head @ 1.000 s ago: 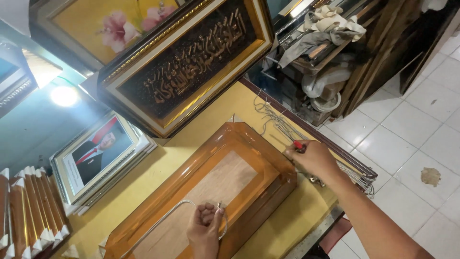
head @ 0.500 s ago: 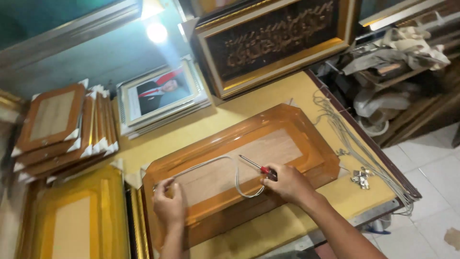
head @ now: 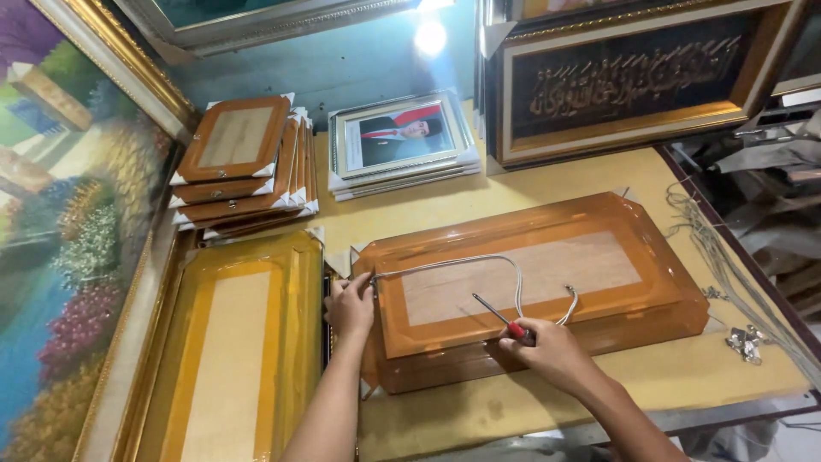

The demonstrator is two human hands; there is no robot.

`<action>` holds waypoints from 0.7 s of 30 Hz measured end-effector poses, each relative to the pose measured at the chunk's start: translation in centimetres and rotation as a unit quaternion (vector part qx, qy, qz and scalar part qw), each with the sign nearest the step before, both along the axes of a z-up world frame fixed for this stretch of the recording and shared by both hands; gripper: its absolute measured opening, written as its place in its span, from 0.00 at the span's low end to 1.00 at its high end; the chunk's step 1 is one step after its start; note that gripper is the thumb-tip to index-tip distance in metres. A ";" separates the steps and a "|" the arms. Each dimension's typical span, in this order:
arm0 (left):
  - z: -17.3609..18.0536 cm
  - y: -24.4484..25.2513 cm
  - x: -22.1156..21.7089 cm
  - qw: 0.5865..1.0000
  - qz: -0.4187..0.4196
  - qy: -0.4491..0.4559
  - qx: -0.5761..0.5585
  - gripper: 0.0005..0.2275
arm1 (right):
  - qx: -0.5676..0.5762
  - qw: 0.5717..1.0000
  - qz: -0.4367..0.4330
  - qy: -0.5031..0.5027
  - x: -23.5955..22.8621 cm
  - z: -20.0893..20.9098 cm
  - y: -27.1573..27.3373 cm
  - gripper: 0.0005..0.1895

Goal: The person is finishing the framing of a piece of calligraphy art by securing the backboard with a screwdriver and then attaching a metal hanging wire to the back of the frame.

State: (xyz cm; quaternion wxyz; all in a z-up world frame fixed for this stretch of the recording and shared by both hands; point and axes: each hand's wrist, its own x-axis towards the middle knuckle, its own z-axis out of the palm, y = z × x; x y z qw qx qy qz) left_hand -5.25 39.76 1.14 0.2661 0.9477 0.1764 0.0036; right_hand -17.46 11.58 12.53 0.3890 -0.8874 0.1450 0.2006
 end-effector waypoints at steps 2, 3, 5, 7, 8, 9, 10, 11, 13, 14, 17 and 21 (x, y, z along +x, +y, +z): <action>0.5 0.2 -0.1 1.000 -0.005 -0.008 -0.004 0.07 | -0.011 1.000 0.005 -0.001 0.1 -0.4 1.0 0.10; 0.7 0.1 0.0 1.000 -0.009 -0.016 -0.008 0.04 | -0.022 1.000 0.011 -0.002 0.2 -0.6 1.3 0.10; 2.4 -0.2 -0.6 0.997 -0.030 -0.059 -0.044 0.03 | -0.006 1.000 0.006 -0.012 0.3 0.6 2.3 0.09; 5.5 -1.0 -2.0 0.990 -0.053 -0.101 -0.080 0.03 | 0.010 1.000 -0.002 -0.022 0.5 1.3 3.0 0.08; 7.6 -1.8 -3.0 0.980 -0.093 -0.110 -0.140 0.05 | 0.028 0.999 -0.014 -0.042 0.7 1.4 3.1 0.08; 9.8 -2.4 -4.2 0.964 -0.132 -0.118 -0.200 0.06 | 0.045 0.997 -0.026 -0.062 0.8 1.5 3.3 0.08; 9.7 -2.7 -4.7 0.962 -0.135 -0.118 -0.204 0.06 | 0.041 0.997 -0.029 -0.061 1.3 1.0 3.1 0.08; 9.6 -3.1 -5.2 0.964 -0.179 -0.116 -0.155 0.08 | 0.049 0.995 -0.040 -0.083 1.8 0.4 3.0 0.08; 9.3 -4.1 -6.1 0.962 -0.220 -0.115 -0.111 0.10 | 0.051 0.992 -0.047 -0.104 2.6 0.1 3.0 0.09; 9.2 -4.6 -6.4 0.969 -0.220 -0.103 -0.053 0.09 | 0.056 0.991 -0.048 -0.116 3.0 0.3 3.3 0.10; 9.3 -5.9 -6.9 0.959 -0.252 -0.129 -0.007 0.07 | 0.075 0.985 -0.038 -0.152 3.4 1.4 4.0 0.11; 9.7 -6.9 -7.3 0.934 -0.305 -0.184 -0.022 0.05 | 0.092 0.976 0.006 -0.198 3.7 1.9 4.9 0.09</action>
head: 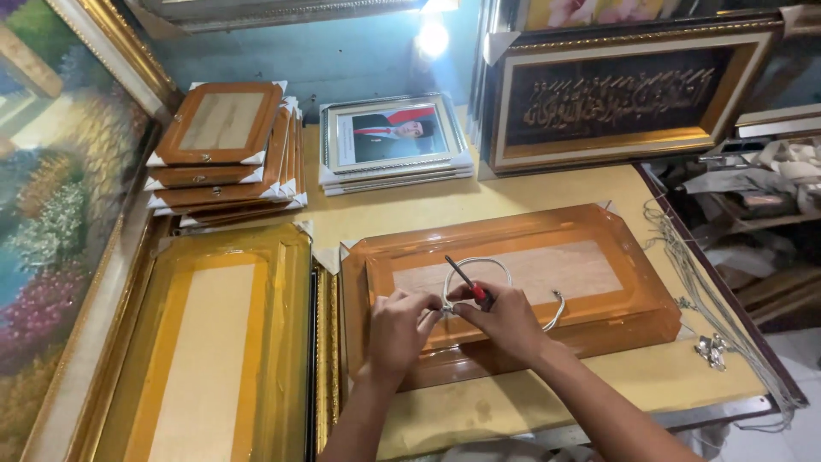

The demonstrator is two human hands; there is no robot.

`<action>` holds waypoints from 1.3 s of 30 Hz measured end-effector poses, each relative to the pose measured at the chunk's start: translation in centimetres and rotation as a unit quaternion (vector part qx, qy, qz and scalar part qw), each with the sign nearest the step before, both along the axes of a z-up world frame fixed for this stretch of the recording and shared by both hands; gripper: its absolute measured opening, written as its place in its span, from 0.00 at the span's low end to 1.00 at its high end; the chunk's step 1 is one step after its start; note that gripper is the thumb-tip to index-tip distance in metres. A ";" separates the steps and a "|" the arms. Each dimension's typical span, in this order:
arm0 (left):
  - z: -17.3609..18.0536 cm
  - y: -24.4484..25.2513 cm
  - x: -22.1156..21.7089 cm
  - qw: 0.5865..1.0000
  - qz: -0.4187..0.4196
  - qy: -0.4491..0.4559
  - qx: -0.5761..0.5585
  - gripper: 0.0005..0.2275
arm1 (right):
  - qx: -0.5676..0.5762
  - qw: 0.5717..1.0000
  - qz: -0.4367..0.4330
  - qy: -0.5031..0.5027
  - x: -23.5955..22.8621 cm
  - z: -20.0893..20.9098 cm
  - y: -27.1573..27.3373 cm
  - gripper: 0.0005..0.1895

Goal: The person is finishing the framing of a piece of calligraphy art by securing the backboard with a screwdriver and then attaching a metal hanging wire to the back of the frame.

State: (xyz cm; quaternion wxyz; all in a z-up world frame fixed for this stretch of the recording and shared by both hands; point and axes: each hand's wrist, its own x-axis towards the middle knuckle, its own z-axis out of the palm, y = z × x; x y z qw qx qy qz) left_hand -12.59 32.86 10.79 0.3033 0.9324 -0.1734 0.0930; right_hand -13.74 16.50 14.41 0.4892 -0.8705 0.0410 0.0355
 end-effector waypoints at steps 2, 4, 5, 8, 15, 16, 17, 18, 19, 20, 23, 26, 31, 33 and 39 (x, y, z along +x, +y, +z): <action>0.2 0.0 -0.1 1.000 0.003 0.002 -0.011 0.05 | -0.014 1.000 0.007 -0.010 0.3 -1.5 -0.4 0.08; 0.7 0.0 -0.5 1.000 0.004 0.004 -0.020 0.05 | -0.027 0.999 0.011 -0.019 0.4 -2.6 -0.6 0.08; 1.1 0.0 -0.8 0.999 0.006 0.005 -0.032 0.05 | -0.028 0.999 0.013 -0.018 0.2 -2.9 -0.8 0.08; 1.4 -0.5 -1.1 0.999 0.013 0.010 -0.051 0.05 | -0.019 1.000 0.016 -0.016 0.0 -3.7 -1.2 0.09; 0.8 -1.3 -1.3 0.995 0.017 0.044 -0.086 0.04 | -0.002 1.000 -0.006 -0.009 0.3 -3.6 -1.6 0.08; 0.7 -1.4 -1.2 0.995 0.016 0.044 -0.086 0.04 | -0.002 1.000 -0.006 -0.009 0.6 -4.2 -1.9 0.08; 0.7 -1.5 -1.2 0.993 0.024 0.049 -0.106 0.04 | 0.097 0.994 -0.039 0.015 0.9 -4.9 -2.2 0.08; 0.7 -1.6 -1.2 0.990 0.032 0.054 -0.126 0.04 | 0.194 0.978 -0.071 0.039 1.2 -5.6 -2.5 0.08; 0.9 -1.8 -1.3 0.990 0.031 0.054 -0.126 0.04 | 0.195 0.977 -0.072 0.039 0.8 -4.1 -2.2 0.08; 1.2 -1.9 -1.3 0.991 0.030 0.046 -0.125 0.04 | 0.196 0.976 -0.072 0.061 0.4 -2.7 -1.9 0.09; 1.8 -2.3 -1.5 0.992 0.035 0.030 -0.118 0.03 | 0.162 0.981 -0.048 0.095 0.5 -3.3 -2.4 0.09; 1.4 -2.3 -1.6 0.992 0.046 0.022 -0.113 0.02 | 0.187 0.974 -0.043 0.121 0.8 -4.6 -2.8 0.07; -0.3 -2.1 -1.4 0.989 0.062 0.035 -0.131 0.02 | 0.460 0.846 -0.147 0.224 0.3 -2.2 -2.4 0.07; 0.4 -1.9 -1.7 0.981 0.092 0.056 -0.164 0.03 | 0.394 0.883 -0.193 0.168 0.6 -2.4 -2.7 0.21; 1.6 -2.1 -1.5 0.974 0.109 0.082 -0.180 0.05 | 0.179 0.975 -0.103 0.082 1.0 -4.7 -3.2 0.20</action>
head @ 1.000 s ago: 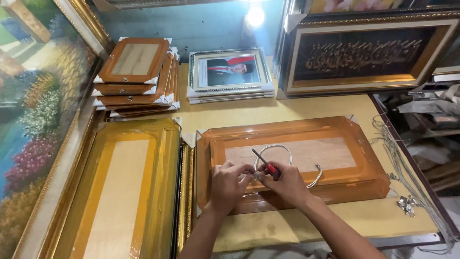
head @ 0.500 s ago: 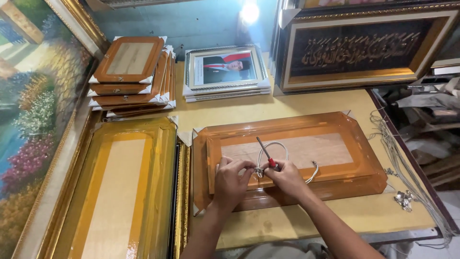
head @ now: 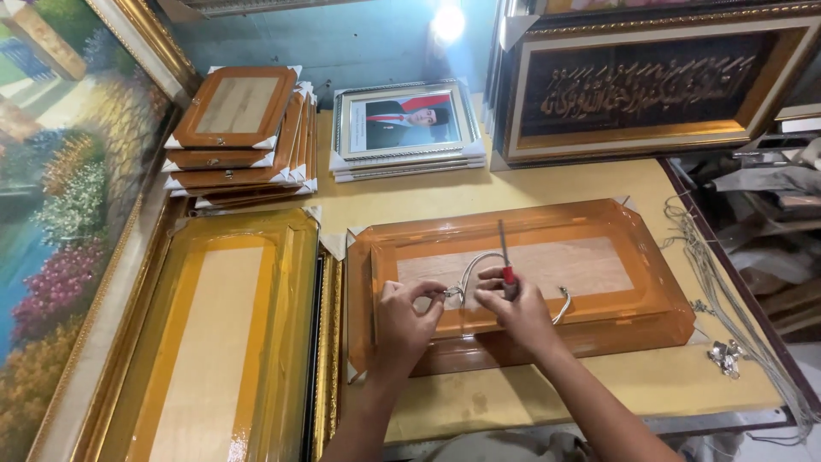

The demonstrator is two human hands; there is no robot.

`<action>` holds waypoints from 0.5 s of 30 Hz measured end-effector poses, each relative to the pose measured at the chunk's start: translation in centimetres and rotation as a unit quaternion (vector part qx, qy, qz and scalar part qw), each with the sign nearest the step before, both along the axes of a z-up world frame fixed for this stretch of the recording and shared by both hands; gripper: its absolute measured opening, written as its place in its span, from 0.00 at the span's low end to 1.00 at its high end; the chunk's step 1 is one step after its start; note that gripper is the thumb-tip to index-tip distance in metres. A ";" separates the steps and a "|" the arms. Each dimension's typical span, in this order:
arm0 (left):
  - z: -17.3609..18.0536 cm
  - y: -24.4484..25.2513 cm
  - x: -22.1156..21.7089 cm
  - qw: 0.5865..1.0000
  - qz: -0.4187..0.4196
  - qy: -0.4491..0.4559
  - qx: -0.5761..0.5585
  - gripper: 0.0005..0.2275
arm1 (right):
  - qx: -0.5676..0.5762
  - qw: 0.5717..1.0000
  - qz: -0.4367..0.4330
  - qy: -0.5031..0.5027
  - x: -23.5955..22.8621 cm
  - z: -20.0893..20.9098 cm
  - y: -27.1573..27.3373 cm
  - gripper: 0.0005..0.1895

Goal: The person is finishing the framing of a piece of calligraphy art by securing the backboard with a screwdriver and then attaching a metal hanging wire to the back of the frame.

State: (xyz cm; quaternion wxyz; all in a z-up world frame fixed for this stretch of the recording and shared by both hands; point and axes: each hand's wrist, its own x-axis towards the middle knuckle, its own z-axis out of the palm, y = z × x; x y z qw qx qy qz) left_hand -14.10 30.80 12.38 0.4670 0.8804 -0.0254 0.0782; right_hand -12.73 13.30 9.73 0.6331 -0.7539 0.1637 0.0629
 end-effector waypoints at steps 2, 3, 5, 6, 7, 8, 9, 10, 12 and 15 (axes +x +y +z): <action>-0.1 -0.2 0.2 1.000 -0.004 -0.002 0.000 0.05 | 0.012 0.999 0.025 -0.025 -0.6 1.1 1.2 0.19; -0.1 -0.3 0.2 1.000 -0.008 -0.004 0.001 0.05 | 0.024 0.997 0.051 -0.050 -0.9 1.7 1.8 0.19; -0.1 -0.4 0.0 1.000 -0.015 -0.004 -0.001 0.04 | 0.003 0.997 0.053 -0.048 -0.9 1.6 1.9 0.16; -0.1 -0.4 -0.1 1.000 -0.021 -0.005 -0.003 0.03 | -0.019 0.997 0.057 -0.048 -0.8 1.5 1.9 0.13; -0.6 -0.3 0.1 1.000 -0.020 -0.005 -0.003 0.03 | -0.019 0.997 0.058 -0.048 -0.7 2.1 2.0 0.13; -1.1 -0.3 0.2 1.000 -0.018 0.005 -0.006 0.03 | -0.081 0.995 0.044 -0.039 -0.6 2.6 2.1 0.13; -1.6 -0.4 0.4 1.000 -0.017 0.016 -0.010 0.03 | -0.143 0.989 0.030 -0.030 -0.6 3.2 2.1 0.15; -1.4 -0.4 0.4 1.000 -0.016 0.016 -0.010 0.03 | -0.143 0.989 0.030 -0.030 -0.7 3.3 2.0 0.15; -0.9 -0.5 0.4 0.999 -0.010 0.037 -0.029 0.03 | -0.184 0.981 -0.011 -0.058 -0.7 3.5 2.0 0.11; -0.1 -0.5 0.3 0.999 0.006 0.050 -0.020 0.02 | -0.195 0.976 -0.015 -0.092 -0.5 2.0 1.3 0.07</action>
